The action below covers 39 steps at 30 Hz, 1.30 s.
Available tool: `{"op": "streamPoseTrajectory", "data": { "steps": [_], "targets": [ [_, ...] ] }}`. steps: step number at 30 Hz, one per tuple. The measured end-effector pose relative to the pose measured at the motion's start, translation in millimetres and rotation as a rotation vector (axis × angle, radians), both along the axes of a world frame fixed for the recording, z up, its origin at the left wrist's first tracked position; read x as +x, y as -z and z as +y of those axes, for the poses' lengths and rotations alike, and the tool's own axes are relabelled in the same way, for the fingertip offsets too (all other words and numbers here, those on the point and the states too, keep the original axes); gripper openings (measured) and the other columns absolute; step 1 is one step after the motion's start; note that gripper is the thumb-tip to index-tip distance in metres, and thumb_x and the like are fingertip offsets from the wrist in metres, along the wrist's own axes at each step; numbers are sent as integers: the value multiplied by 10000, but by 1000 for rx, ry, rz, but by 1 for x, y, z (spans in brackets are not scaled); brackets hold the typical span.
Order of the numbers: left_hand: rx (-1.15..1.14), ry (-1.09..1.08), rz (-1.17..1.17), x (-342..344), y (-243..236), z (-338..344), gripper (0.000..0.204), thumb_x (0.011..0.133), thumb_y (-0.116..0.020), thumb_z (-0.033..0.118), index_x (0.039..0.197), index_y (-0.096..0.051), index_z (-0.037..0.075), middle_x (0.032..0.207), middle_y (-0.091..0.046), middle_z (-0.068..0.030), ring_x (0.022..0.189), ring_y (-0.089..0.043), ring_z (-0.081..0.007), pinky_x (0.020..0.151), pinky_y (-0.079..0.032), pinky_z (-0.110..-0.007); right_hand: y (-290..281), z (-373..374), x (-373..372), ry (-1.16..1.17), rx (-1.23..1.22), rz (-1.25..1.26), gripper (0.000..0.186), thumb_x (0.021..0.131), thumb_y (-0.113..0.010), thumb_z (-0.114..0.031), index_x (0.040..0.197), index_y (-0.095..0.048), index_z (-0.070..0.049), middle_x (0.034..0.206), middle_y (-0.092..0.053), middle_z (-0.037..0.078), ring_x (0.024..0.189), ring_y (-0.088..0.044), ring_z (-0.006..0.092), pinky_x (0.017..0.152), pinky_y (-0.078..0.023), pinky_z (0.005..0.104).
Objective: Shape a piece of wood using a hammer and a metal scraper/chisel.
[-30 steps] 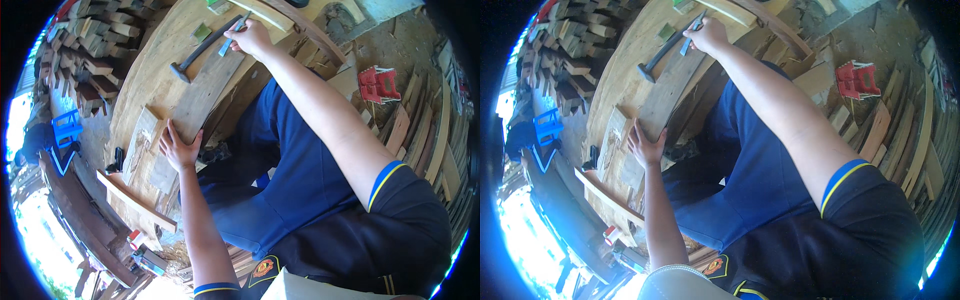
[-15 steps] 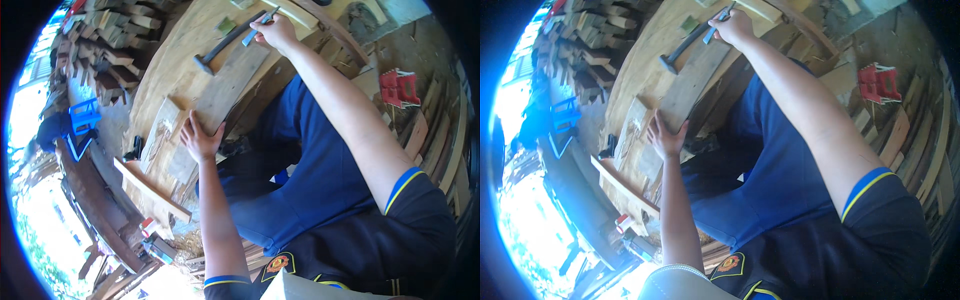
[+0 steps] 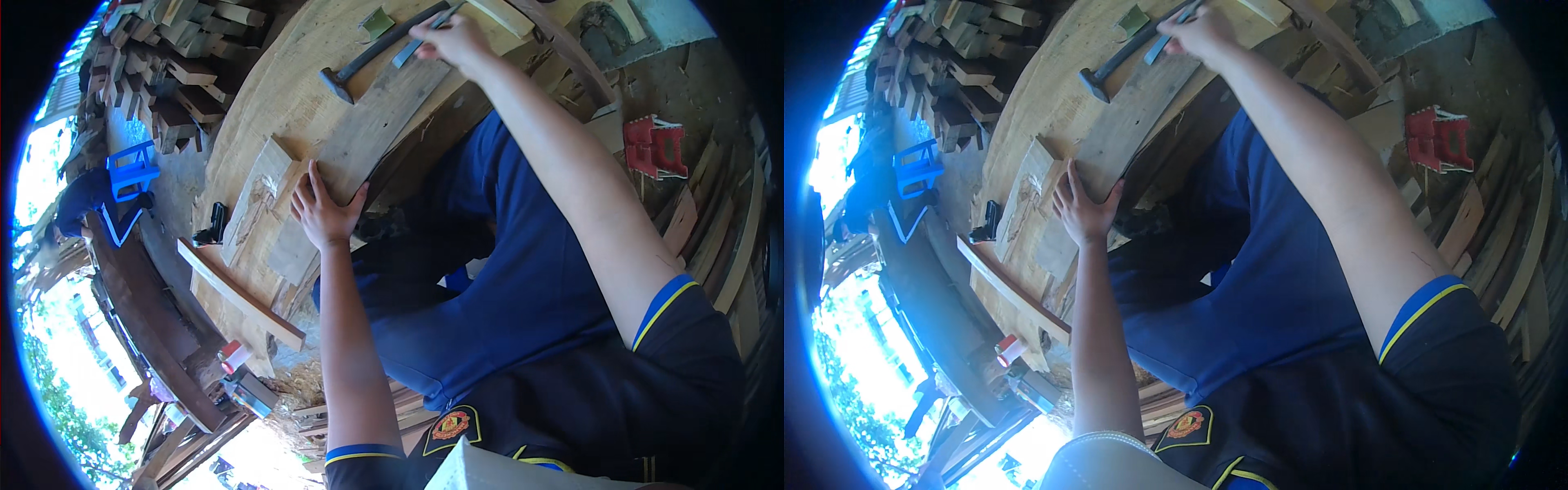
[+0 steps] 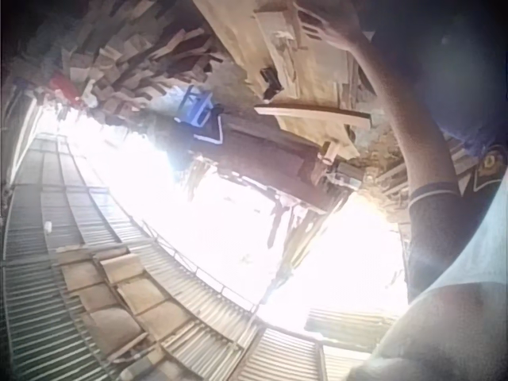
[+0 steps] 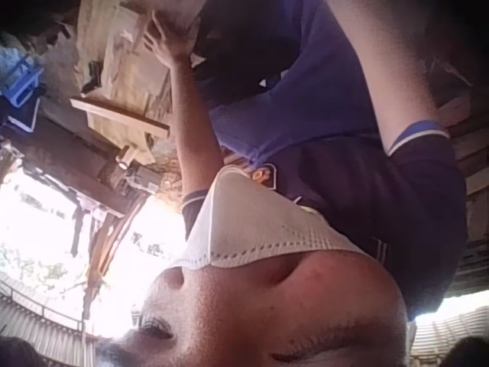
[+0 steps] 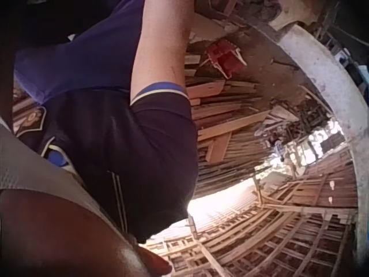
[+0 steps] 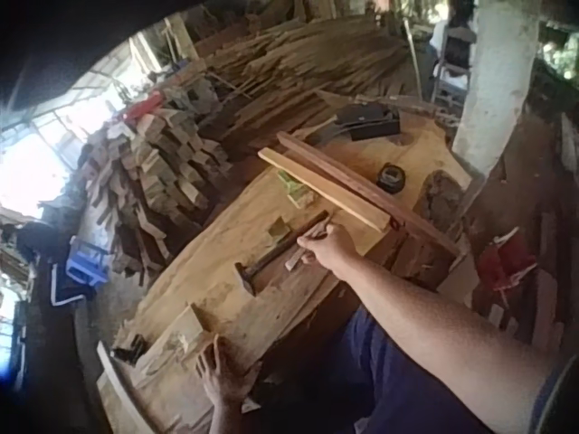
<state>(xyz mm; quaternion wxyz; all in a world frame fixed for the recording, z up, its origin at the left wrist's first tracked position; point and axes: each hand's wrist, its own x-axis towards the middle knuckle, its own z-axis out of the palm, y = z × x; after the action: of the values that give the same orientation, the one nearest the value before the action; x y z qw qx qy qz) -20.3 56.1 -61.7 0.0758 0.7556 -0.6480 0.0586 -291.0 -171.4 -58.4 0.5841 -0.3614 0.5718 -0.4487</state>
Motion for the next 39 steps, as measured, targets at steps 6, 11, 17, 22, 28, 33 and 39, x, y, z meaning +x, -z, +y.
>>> {"op": "streamPoseTrajectory", "data": {
  "steps": [6,11,17,22,28,33,39],
  "targets": [
    [-77,49,-79,8,5,2,1031,671,-733,723,1472,-464,132,1281,-539,-155,1197,-510,-351,1060,-369,-475,2,25,30,-143,-156,201,218,876,-783,-250,923,-682,-63,778,-737,66,637,-727,127,573,-585,259],
    [-73,48,-77,4,4,-2,1033,672,-733,719,1474,-460,129,1286,-536,-154,1198,-508,-349,1063,-365,-476,5,4,6,25,-106,58,216,870,-787,-202,919,-673,-25,772,-733,84,614,-719,131,562,-590,252],
    [-68,50,-71,2,4,-3,1035,675,-729,718,1478,-453,127,1289,-532,-149,1189,-509,-340,1058,-364,-480,14,11,15,-82,-135,50,242,871,-784,-204,938,-648,-15,782,-731,105,625,-727,154,539,-586,260],
    [-41,34,-77,0,3,-2,1036,676,-727,722,1479,-452,128,1292,-531,-148,1193,-508,-341,1055,-364,-480,12,25,28,-91,-205,107,243,879,-779,-233,967,-659,-40,796,-735,96,624,-721,132,566,-591,261],
    [-79,59,-62,-5,5,-10,1045,669,-729,730,1481,-451,133,1285,-537,-144,1195,-509,-341,1054,-369,-476,19,-6,-10,107,-149,30,204,890,-767,-147,1003,-670,-9,885,-734,103,719,-733,159,614,-614,235],
    [-69,43,-98,3,5,-3,1052,658,-734,734,1480,-456,139,1281,-541,-135,1188,-515,-333,1047,-374,-474,7,5,6,75,-13,-42,188,889,-759,-114,971,-651,16,860,-716,108,643,-695,159,559,-594,256],
    [-101,64,-91,3,8,-3,1048,654,-733,739,1472,-468,139,1273,-543,-129,1183,-517,-331,1041,-377,-464,7,50,57,-423,-120,102,254,814,-841,-250,910,-723,-47,776,-749,62,619,-710,110,587,-570,236]
  ]
}}
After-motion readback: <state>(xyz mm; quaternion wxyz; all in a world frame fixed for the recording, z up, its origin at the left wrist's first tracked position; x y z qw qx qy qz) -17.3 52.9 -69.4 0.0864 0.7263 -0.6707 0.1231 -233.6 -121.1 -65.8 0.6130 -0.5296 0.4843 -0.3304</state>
